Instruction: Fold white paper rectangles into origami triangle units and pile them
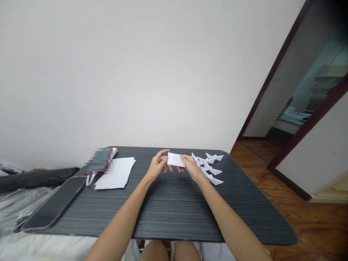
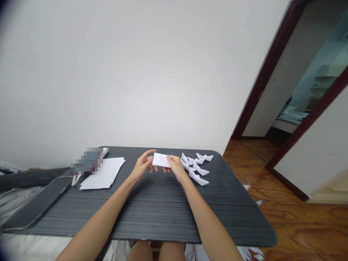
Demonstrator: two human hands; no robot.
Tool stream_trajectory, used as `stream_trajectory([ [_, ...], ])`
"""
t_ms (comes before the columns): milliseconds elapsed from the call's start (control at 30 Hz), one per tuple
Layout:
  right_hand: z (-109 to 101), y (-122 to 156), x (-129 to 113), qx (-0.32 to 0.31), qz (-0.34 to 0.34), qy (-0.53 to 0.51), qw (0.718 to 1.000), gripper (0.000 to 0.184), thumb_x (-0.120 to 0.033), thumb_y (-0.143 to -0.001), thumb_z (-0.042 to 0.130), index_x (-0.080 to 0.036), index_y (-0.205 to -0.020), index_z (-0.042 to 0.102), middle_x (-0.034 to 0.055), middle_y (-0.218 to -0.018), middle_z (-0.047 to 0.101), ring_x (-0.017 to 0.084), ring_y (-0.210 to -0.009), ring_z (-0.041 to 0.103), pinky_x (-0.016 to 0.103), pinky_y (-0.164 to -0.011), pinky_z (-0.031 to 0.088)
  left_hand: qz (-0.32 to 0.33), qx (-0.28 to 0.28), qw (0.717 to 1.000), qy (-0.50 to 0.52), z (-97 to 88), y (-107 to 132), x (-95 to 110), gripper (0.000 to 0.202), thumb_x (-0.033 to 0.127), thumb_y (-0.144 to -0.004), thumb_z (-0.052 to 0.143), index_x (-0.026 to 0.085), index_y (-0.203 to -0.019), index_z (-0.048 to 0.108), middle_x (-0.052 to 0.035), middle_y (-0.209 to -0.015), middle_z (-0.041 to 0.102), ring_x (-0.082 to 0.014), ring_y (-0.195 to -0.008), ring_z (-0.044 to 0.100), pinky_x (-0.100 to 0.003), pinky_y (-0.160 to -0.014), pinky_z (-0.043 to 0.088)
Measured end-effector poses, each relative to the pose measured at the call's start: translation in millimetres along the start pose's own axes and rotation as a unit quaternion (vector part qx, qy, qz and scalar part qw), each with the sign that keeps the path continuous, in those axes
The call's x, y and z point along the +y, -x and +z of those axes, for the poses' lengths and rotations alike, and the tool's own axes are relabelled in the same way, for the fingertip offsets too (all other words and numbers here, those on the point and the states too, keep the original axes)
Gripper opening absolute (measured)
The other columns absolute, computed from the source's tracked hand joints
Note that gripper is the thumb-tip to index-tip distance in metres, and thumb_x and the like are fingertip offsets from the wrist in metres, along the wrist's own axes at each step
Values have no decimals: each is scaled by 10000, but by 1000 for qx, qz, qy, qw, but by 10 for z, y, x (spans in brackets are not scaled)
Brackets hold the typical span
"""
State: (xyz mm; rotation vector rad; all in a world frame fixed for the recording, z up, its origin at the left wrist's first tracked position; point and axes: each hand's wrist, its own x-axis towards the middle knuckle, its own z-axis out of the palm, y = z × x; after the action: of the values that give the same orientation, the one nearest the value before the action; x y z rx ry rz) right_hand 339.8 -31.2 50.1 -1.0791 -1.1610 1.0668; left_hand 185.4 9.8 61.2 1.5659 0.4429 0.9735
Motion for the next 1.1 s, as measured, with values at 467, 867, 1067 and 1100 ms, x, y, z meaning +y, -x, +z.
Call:
stream_trajectory([
  [467,-69,-24,12,-22,31,-57,998,326,-466,-719,472,-143,-679,495,-10,-429,508,84,-334,416,204,-332,283,-14,-47,998,24,-22,13,-1,459,242,-669,605,119,-1093,480,-116,-977,570,-89,-527,547,-227,-455,467],
  [867,-124,6,-94,-36,-77,51,995,395,-342,-680,552,-240,-1041,431,9,-827,567,106,-631,532,204,-492,405,24,64,994,-88,-95,-19,-57,228,281,-666,597,102,-798,643,-53,-705,631,-103,-522,555,-243,-561,465],
  [1067,-105,-7,-87,-4,-178,194,965,189,-289,-618,617,-194,-778,581,35,-932,521,161,-883,490,253,-685,406,92,98,980,-145,-50,-14,-41,181,268,-678,578,126,-754,659,-72,-805,642,-158,-734,584,-268,-675,475],
  [1100,-97,-15,-75,18,-185,205,961,156,-297,-628,609,-184,-733,585,34,-894,527,159,-863,492,258,-691,398,93,105,978,-155,-35,-10,-44,180,269,-679,576,129,-754,660,-70,-789,647,-162,-739,588,-273,-688,474],
])
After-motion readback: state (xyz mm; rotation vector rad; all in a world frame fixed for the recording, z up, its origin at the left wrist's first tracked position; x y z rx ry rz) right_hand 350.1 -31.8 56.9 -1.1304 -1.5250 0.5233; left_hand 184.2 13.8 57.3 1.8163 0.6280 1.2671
